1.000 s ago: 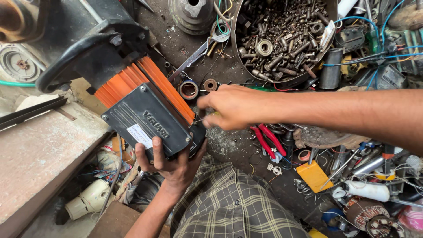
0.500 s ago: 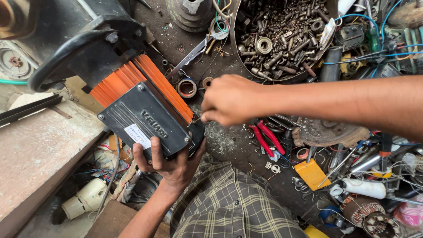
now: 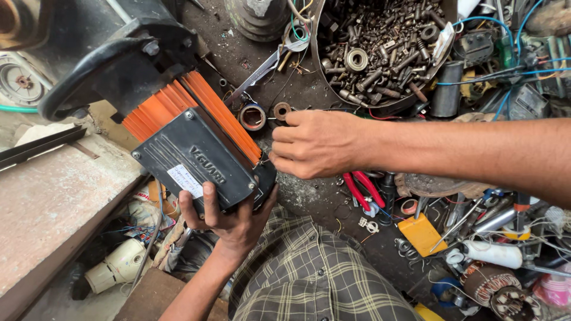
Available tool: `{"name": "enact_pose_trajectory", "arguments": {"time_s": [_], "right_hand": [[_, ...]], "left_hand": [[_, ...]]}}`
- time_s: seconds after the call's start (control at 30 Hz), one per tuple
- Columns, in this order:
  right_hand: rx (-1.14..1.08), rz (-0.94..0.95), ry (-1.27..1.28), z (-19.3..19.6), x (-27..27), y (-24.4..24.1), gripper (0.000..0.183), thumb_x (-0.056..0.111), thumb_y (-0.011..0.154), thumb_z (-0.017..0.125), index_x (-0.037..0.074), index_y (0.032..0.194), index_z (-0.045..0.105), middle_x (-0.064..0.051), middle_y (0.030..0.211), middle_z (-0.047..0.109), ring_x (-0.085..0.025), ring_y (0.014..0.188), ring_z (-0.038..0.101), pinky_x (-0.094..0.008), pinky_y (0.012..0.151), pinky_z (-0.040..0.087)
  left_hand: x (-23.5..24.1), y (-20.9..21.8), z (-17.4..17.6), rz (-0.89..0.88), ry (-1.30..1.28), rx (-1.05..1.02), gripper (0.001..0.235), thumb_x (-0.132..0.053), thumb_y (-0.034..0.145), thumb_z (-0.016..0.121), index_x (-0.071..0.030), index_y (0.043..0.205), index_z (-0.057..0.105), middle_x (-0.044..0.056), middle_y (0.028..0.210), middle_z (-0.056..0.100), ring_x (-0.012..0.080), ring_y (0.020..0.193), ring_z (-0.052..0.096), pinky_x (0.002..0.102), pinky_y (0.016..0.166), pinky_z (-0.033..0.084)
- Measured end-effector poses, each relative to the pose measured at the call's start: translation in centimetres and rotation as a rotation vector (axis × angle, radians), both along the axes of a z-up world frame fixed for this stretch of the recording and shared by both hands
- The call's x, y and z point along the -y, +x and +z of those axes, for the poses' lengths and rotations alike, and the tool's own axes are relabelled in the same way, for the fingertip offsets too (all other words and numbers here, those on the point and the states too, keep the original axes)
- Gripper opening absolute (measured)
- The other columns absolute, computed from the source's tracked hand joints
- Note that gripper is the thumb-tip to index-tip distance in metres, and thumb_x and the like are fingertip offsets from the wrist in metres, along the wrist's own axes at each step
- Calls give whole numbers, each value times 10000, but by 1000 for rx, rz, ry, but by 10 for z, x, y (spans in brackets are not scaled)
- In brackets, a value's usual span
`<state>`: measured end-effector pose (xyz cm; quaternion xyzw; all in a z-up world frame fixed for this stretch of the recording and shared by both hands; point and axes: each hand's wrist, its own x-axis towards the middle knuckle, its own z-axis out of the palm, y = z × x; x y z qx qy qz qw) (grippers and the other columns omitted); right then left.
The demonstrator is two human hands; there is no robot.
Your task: The person searches through a container of hardware to find screws and nuts, then uses a screwdriver to tighten screws on the terminal box of an orange and black electrical device. The person repeatedly selects fasteners and secures them into place on the device.
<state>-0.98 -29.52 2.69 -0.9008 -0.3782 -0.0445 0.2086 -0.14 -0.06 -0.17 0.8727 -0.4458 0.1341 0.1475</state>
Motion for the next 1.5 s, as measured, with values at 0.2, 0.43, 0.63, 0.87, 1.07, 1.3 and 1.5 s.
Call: {"name": "enact_pose_trajectory", "arguments": {"time_s": [0.2,0.43,0.63,0.87,1.07,1.3,1.5], "right_hand": [[-1007,-486,67,11,-10,14,292,395,951,667,133,977,793,-156,806,743,-347,806,720,-460,752,554],[-1168,-472,233,5,-8,25,362,412,847,720,104,1034,751,-158,900,756,-342,869,735,-469,761,558],[-470,-225,72,9,-4,3,216,286,828,712,74,841,678,-74,810,658,-296,827,682,-451,660,523],[105,-149,-123,3,-7,-8,226,233,866,660,42,983,690,-22,875,586,-169,789,617,-322,589,505],[-485,-595,270,-12,-27,-30,170,197,910,687,30,938,669,-129,860,664,-328,799,681,-456,637,531],[-492,-916,805,-61,-83,-33,197,214,954,719,31,1024,699,-143,966,733,-332,911,733,-404,795,563],[-493,-970,875,-83,-95,-53,323,244,831,786,20,1061,746,-130,993,715,-295,956,707,-375,863,537]], "left_hand": [[0,0,0,-5,10,3,506,-564,786,937,-181,1065,762,192,1593,196,510,1498,71,708,1197,254],[-2,1,3,-8,18,-6,518,-568,790,940,-177,1085,771,199,1600,189,511,1496,66,707,1187,257],[-2,1,3,-11,6,-3,499,-553,781,944,-183,1068,773,186,1593,207,505,1491,83,693,1187,263],[0,2,5,-2,-11,-8,471,-539,789,949,-188,1043,764,185,1599,214,495,1498,96,665,1192,288],[-2,1,4,-16,-26,-35,447,-523,795,943,-175,986,739,196,1600,212,487,1501,89,658,1191,289],[0,2,-8,-14,-143,-63,440,-394,744,993,-150,910,666,162,1571,314,499,1474,189,636,1167,332],[8,-2,-2,18,-153,-82,410,-406,732,948,-208,1007,718,172,1555,332,514,1436,226,577,1141,356]]}}
